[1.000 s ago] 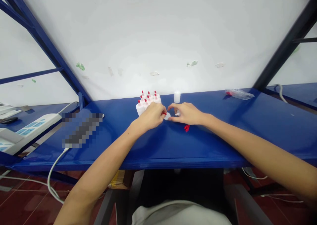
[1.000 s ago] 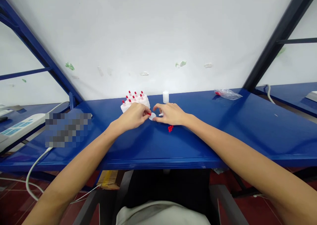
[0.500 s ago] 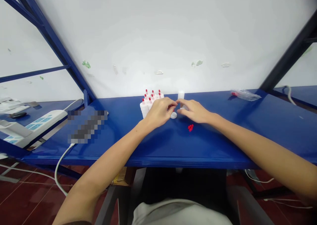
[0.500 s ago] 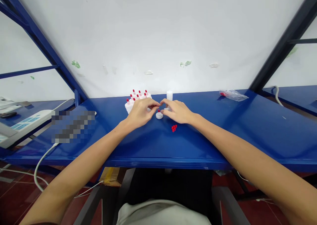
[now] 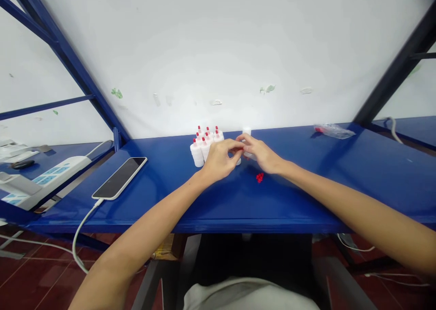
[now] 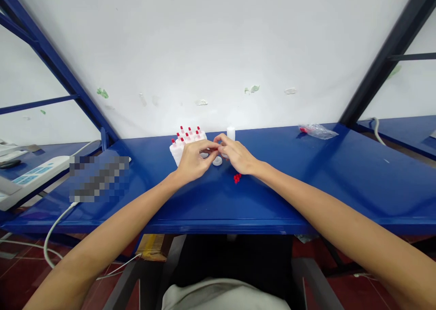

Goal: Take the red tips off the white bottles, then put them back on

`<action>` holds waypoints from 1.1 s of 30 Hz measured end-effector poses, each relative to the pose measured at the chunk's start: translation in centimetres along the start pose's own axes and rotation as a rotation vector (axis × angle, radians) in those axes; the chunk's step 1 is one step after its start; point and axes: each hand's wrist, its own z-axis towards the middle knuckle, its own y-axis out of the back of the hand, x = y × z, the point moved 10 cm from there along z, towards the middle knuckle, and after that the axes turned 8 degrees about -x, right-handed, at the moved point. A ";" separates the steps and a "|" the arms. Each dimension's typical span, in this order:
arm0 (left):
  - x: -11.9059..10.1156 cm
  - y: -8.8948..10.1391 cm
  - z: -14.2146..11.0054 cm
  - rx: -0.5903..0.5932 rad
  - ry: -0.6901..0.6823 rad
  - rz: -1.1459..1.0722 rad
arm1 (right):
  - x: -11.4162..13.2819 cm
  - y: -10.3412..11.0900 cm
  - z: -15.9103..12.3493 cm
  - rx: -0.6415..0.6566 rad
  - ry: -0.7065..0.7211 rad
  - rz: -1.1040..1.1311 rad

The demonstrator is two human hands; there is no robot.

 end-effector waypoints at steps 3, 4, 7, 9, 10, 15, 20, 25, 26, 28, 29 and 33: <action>0.6 -0.2 0.0 -0.009 0.061 -0.061 | 0.2 0.1 0.0 -0.028 0.020 -0.060; 1.0 -0.3 -0.1 -0.007 0.096 -0.101 | 0.2 0.2 0.0 -0.040 0.025 -0.077; 2.3 -1.2 -0.4 0.043 0.226 -0.249 | 0.3 0.3 0.1 -0.064 0.033 -0.115; 3.2 -1.8 -0.6 0.074 0.308 -0.354 | 0.5 0.3 0.1 -0.075 0.043 -0.135; 3.5 -2.0 -0.7 0.081 0.335 -0.396 | 0.7 0.3 0.2 -0.080 0.052 -0.143; 4.0 -2.4 -0.7 0.101 0.363 -0.482 | 1.3 0.2 0.3 -0.097 0.094 -0.151; 4.0 -1.3 -0.2 0.031 0.371 -0.435 | 0.7 0.9 0.4 -0.119 0.089 -0.206; 3.2 1.4 0.9 -0.075 0.292 -0.134 | -1.0 2.0 0.5 -0.132 -0.020 -0.350; 2.8 1.7 1.0 -0.078 0.259 -0.072 | -1.3 2.2 0.5 -0.141 -0.038 -0.375; 2.2 1.8 1.0 -0.066 0.197 0.047 | -1.8 2.4 0.6 -0.150 -0.066 -0.419; 2.0 1.7 1.0 -0.052 0.171 0.104 | -1.9 2.4 0.6 -0.150 -0.074 -0.435; 2.1 0.7 0.5 0.044 0.126 0.267 | -2.2 2.2 0.7 -0.135 -0.076 -0.455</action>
